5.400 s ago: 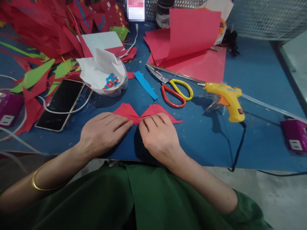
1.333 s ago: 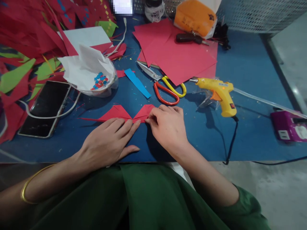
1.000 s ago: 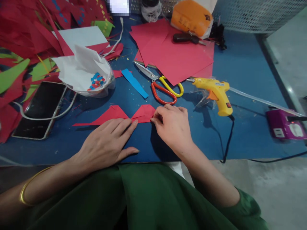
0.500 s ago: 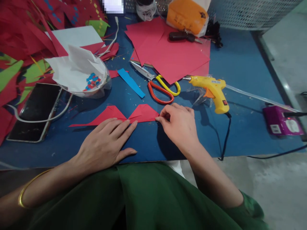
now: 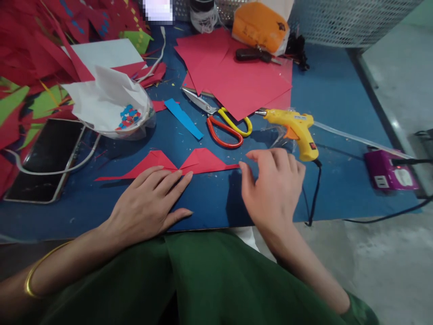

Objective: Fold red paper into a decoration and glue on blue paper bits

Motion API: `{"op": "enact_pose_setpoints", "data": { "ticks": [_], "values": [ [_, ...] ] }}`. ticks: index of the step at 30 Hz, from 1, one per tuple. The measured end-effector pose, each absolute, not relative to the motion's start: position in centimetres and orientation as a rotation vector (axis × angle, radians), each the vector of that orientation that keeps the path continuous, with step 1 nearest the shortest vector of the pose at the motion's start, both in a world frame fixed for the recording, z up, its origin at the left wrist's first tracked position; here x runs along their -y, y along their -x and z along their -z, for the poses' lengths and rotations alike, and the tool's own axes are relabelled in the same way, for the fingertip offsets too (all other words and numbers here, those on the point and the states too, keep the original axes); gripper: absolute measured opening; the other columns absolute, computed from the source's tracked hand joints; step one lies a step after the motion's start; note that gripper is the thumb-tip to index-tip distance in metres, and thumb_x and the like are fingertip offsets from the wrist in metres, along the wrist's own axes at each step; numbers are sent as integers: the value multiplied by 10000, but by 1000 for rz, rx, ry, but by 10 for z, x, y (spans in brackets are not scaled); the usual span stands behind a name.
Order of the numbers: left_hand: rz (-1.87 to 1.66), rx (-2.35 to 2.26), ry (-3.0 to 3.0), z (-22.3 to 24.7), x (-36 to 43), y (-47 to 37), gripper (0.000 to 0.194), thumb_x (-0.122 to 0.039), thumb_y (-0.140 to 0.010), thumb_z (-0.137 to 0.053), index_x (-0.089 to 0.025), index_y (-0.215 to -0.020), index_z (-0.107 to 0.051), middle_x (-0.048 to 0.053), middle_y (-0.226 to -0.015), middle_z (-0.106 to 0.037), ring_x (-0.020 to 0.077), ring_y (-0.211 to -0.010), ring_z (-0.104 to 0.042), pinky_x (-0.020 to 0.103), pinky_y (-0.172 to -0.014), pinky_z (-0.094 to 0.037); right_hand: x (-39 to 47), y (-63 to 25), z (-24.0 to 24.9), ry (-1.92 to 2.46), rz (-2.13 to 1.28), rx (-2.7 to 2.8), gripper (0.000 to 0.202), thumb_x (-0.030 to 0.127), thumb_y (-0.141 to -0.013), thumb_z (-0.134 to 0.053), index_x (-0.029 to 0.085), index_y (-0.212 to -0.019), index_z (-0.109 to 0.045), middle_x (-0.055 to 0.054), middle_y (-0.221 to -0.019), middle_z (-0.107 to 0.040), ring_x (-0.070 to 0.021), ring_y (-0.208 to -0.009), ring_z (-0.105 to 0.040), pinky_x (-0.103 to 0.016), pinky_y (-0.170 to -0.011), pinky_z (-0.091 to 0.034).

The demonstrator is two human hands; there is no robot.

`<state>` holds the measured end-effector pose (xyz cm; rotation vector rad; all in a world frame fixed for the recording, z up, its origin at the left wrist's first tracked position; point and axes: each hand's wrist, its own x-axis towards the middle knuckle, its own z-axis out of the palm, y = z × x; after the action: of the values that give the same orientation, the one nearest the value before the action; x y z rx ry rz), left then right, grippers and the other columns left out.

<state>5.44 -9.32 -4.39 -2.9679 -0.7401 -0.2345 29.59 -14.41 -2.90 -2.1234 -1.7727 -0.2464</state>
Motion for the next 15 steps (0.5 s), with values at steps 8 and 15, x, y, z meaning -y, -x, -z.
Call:
{"op": "enact_pose_setpoints", "data": {
  "ticks": [8,15],
  "values": [
    [313,710,2959,45,97,-51,530,-438,-967,-504,-6,-1235,-652,198,-1200,-699,318,-1067,-633,475,-990,-493,153,-241,50,1433,-103,2272,439,273,-989,-444,58,-1365,-513,-176,-1309,-667,-257,-1243,-600,-423,-1044,-468],
    [388,714,2962,46,100,-44,455,-267,-924,-470,27,-1218,-656,217,-1248,-685,320,-1058,-657,479,-968,-518,153,-233,55,1398,-28,2437,509,313,-1001,-421,-22,-1373,-517,-215,-1396,-591,-295,-1301,-565,-452,-1075,-471]
  ]
}}
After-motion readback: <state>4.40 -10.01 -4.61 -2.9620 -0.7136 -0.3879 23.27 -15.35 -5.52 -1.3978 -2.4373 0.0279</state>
